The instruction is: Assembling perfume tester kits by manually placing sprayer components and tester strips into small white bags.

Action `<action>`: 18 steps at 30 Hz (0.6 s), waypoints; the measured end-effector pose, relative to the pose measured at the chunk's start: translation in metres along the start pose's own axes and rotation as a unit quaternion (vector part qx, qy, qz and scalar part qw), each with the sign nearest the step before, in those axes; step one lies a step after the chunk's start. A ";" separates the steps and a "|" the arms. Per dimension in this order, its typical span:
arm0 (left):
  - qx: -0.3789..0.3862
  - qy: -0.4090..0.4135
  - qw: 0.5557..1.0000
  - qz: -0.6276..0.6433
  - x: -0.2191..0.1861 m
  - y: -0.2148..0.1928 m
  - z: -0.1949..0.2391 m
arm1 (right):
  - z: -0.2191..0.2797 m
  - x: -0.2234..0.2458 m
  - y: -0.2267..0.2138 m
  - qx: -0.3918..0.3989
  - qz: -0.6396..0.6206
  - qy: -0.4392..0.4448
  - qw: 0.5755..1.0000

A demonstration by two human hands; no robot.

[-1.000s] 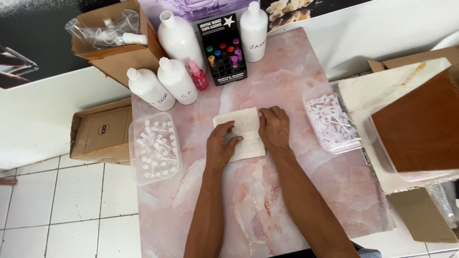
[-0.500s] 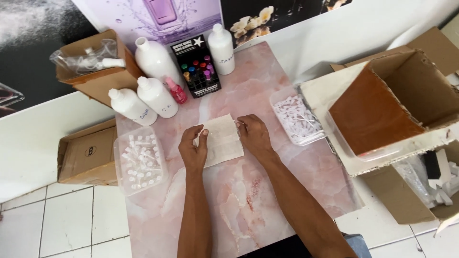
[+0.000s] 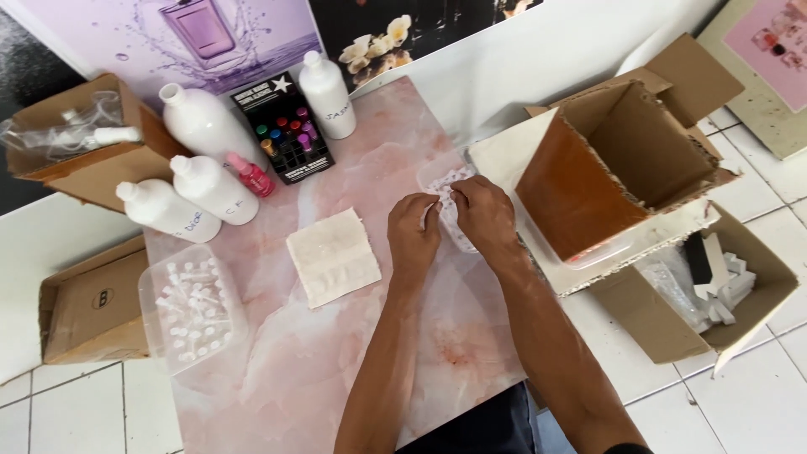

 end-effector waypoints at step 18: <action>0.273 -0.121 0.887 -0.352 0.063 0.085 0.011 | 0.002 -0.036 0.031 0.204 0.051 0.061 0.976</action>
Point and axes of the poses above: each hand's wrist, its own z-axis away from the middle knuckle, its own y-axis out of the palm, x = y × z, the point moved 7 cm from there along -z, towards the middle knuckle, and after that the axes turned 9 degrees about z, right-handed, at the moved point
